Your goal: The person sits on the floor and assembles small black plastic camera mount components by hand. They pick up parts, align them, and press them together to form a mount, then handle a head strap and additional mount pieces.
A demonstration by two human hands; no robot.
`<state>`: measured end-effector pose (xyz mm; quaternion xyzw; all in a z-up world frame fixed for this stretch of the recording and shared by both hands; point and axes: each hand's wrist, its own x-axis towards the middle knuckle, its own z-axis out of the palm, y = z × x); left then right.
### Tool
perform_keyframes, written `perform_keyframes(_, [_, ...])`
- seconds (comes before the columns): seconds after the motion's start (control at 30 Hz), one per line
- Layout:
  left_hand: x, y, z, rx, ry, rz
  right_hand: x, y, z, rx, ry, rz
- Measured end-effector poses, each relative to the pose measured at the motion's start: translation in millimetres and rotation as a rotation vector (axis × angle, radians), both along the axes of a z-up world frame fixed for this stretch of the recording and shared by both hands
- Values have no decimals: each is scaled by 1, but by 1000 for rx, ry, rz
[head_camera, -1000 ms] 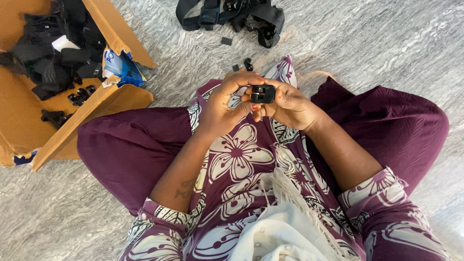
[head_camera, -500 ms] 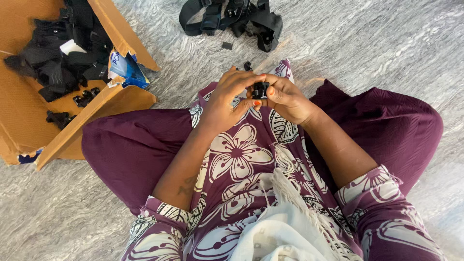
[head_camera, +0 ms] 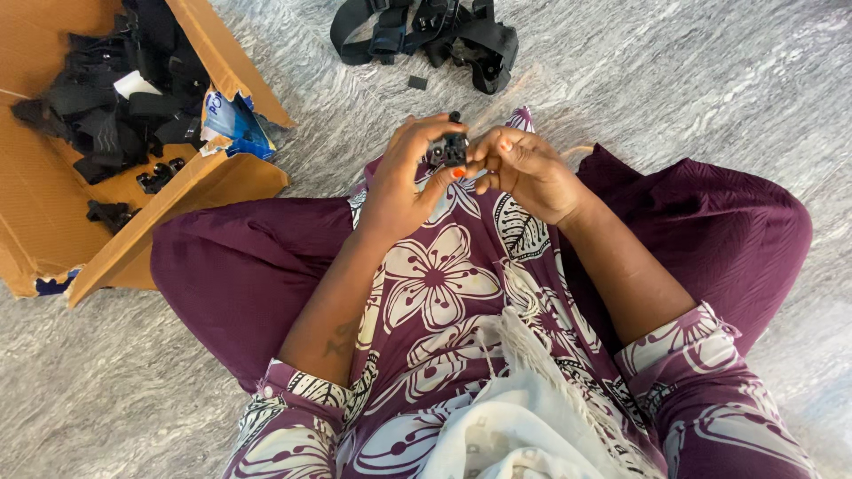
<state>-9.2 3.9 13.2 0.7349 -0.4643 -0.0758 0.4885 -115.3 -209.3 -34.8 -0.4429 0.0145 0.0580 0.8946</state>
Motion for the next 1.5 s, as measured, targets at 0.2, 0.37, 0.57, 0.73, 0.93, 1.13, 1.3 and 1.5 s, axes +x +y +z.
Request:
perform_keyframes(0.2, [-1, -1, -1, -126, 305, -33, 3, 1, 3, -99, 87, -1])
perform_keyframes(0.37, [-2, -10, -11, -208, 445, -194, 4, 8, 1, 38, 86, 69])
perform_keyframes(0.57, [-1, -9, -10, -92, 161, -90, 4, 7, 6, -39, 101, 22])
perform_keyframes(0.73, [1, -9, -6, 28, -80, -28, 7, 10, 6, -56, 113, -19])
perform_keyframes(0.93, [1, -11, -9, 93, -152, -18, 8, 10, 5, -47, 123, -14])
perform_keyframes(1.13, [3, -8, -9, 30, -94, -18, 6, 7, 7, 17, 144, -3])
perform_keyframes(1.3, [1, -7, -11, 82, -202, 3, 4, 9, 4, -63, 117, -19])
perform_keyframes(1.5, [-1, -6, -14, 155, -313, 18, 4, 11, -3, -239, 156, -108])
